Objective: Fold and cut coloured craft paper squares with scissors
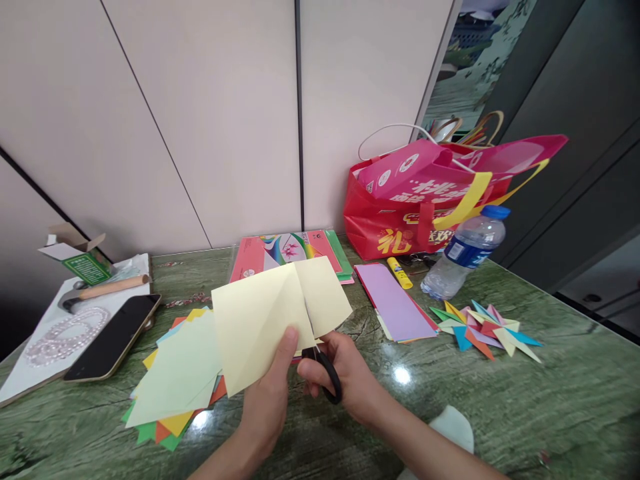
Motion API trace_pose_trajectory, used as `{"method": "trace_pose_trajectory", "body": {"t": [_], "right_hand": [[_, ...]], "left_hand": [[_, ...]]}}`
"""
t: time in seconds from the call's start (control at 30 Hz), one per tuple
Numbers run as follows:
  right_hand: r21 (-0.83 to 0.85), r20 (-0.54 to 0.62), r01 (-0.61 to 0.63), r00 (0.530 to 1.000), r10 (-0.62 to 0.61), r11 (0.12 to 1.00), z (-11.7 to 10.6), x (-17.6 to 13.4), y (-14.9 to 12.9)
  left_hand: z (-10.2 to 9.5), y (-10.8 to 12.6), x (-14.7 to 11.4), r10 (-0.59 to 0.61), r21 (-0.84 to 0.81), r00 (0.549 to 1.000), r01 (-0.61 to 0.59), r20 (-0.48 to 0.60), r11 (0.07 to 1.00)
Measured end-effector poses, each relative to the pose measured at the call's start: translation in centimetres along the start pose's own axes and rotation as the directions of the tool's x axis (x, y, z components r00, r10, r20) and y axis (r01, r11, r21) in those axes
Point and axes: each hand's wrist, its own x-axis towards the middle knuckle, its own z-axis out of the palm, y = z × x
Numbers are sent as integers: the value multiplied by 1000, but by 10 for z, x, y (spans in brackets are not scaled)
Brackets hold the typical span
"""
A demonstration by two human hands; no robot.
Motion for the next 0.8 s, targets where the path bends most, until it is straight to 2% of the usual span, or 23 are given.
{"method": "trace_pose_trajectory", "body": {"t": [0.13, 0.37, 0.63, 0.8], "right_hand": [[6, -8, -26, 1000, 26, 1000, 0, 0, 0], [63, 12, 51, 999, -51, 997, -1, 1, -2], [59, 9, 67, 998, -67, 996, -3, 0, -1], [86, 13, 60, 998, -61, 994, -4, 2, 0]], "left_hand": [[-1, -1, 0, -72, -18, 996, 72, 51, 997], [4, -4, -1, 7, -113, 1000, -4, 25, 994], [1, -12, 1, 23, -98, 999, -18, 48, 995], [0, -14, 2, 28, -76, 999, -26, 25, 997]]}}
